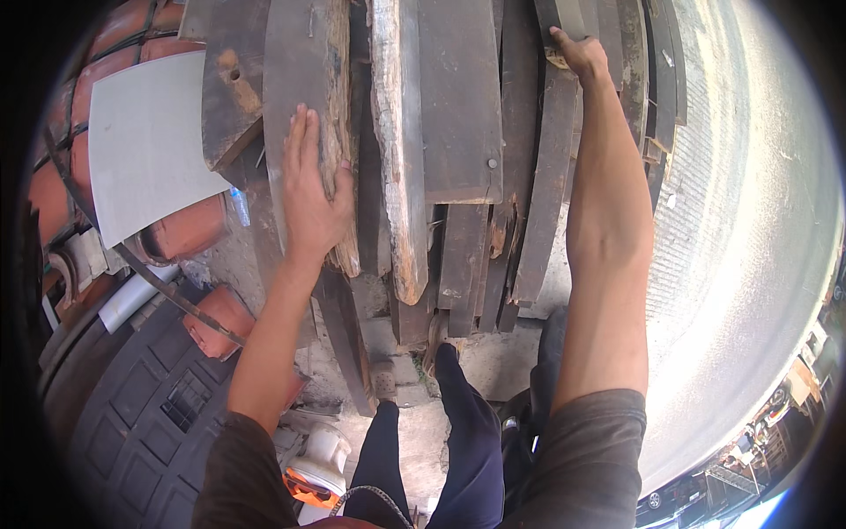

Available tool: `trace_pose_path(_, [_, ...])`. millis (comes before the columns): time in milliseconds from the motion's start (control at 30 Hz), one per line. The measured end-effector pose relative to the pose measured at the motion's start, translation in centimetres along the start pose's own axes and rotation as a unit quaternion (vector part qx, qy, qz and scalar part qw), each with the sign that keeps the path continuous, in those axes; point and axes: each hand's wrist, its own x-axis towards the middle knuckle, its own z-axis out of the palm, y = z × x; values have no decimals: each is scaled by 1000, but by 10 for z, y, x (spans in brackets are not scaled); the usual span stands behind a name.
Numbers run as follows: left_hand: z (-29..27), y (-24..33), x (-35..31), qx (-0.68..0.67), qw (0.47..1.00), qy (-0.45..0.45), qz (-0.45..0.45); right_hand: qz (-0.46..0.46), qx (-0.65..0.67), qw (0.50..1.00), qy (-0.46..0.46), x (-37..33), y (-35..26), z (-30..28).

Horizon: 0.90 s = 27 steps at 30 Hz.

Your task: The person bends a long metal rod using a wooden block as a fulcrum, then retrieves a flat metal bar from a stack and uses a hammer to strike it. The person then resumes bending the metal rod by hand.

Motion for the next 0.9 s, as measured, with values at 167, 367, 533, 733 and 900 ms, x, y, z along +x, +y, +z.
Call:
trace_pose_path(167, [0,2,-3,17,999,-15,-23,9,-35,999,28,-10,-4,1])
trace_pose_path(367, [-5,5,-4,6,999,-22,-40,13,-161,987,15,-35,-39,-18])
trace_pose_path(533, [-10,7,-1,24,999,-26,-41,-18,-150,988,26,-78,-68,-105])
trace_pose_path(733, [-7,7,-6,7,999,-4,-34,-26,45,997,-64,-155,-108,-162])
trace_pose_path(900, [-11,4,-6,1,1000,1,-15,-13,58,998,-38,-232,-160,-166])
